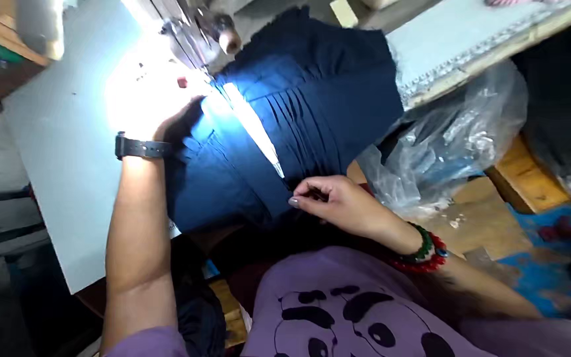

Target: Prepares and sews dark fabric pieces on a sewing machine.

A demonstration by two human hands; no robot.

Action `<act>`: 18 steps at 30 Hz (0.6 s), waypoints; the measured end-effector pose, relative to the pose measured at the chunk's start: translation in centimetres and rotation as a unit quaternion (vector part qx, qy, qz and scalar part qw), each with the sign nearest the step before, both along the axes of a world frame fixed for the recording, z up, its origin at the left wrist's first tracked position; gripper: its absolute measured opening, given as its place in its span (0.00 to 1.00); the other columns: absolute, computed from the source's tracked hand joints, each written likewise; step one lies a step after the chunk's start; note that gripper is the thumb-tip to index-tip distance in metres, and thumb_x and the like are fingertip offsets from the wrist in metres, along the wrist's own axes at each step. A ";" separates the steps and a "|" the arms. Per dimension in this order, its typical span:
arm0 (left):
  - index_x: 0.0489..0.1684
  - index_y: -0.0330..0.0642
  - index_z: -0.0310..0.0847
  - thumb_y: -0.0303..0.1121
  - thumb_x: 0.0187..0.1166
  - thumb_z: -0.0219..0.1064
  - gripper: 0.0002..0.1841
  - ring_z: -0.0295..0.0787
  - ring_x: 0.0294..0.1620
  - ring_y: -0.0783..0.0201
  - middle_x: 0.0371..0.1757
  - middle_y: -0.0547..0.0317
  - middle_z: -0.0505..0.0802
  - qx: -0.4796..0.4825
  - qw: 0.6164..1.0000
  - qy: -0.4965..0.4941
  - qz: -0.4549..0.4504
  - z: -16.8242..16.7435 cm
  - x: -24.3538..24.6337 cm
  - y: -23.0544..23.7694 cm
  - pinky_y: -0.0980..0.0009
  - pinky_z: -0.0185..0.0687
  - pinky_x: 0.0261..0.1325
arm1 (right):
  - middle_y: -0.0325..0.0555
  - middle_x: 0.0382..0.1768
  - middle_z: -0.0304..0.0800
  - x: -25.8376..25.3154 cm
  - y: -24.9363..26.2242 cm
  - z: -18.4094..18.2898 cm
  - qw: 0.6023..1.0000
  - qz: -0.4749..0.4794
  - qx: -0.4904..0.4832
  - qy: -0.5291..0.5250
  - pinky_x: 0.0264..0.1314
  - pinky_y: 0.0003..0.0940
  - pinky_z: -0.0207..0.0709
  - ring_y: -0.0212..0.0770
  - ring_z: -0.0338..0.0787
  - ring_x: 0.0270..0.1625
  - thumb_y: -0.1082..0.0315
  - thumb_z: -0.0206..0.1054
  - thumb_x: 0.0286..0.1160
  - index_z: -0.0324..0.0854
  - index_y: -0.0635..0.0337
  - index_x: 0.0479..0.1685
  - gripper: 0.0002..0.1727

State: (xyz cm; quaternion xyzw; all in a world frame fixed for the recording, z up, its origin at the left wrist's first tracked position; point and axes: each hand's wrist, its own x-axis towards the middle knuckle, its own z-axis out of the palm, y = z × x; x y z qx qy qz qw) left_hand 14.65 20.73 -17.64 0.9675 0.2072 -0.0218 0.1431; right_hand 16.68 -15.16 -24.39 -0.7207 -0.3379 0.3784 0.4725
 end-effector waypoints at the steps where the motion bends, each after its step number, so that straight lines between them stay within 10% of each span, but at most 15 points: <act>1: 0.51 0.32 0.85 0.51 0.79 0.69 0.25 0.85 0.54 0.49 0.50 0.40 0.89 -0.025 1.000 -0.008 -0.001 -0.7 0.1 0.6 0.44 0.72 0.63 | 0.28 0.30 0.87 0.0 -0.1 -0.2 1.000 -0.009 0.000 -0.020 0.31 0.18 0.79 0.20 0.84 0.30 0.53 0.71 0.77 0.91 0.47 0.37 0.10; 4: 0.53 0.31 0.84 0.50 0.80 0.69 0.25 0.84 0.56 0.49 0.52 0.40 0.89 -0.042 0.999 -0.003 0.004 -0.9 0.2 0.8 0.43 0.71 0.65 | 0.27 0.30 0.83 -0.4 -0.3 -0.8 0.998 -0.033 0.017 -0.056 0.43 0.24 0.71 0.23 0.80 0.39 0.54 0.72 0.75 0.90 0.46 0.33 0.09; 8: 0.53 0.31 0.84 0.50 0.79 0.69 0.26 0.83 0.58 0.49 0.53 0.39 0.89 -0.038 0.999 -0.004 0.005 -0.9 0.3 0.9 0.44 0.70 0.66 | 0.30 0.25 0.89 -0.4 -0.2 -0.8 0.996 -0.027 0.049 0.073 0.32 0.18 0.80 0.22 0.86 0.28 0.61 0.72 0.78 0.88 0.52 0.34 0.07; 18: 0.53 0.33 0.85 0.52 0.78 0.69 0.26 0.83 0.58 0.50 0.53 0.41 0.89 -0.028 1.000 -0.006 0.004 -1.4 0.6 1.7 0.43 0.69 0.67 | 0.39 0.21 0.90 -0.8 -0.5 0.2 0.957 -0.060 0.061 0.278 0.12 0.13 0.63 0.20 0.78 0.13 0.68 0.68 0.82 0.85 0.57 0.35 0.06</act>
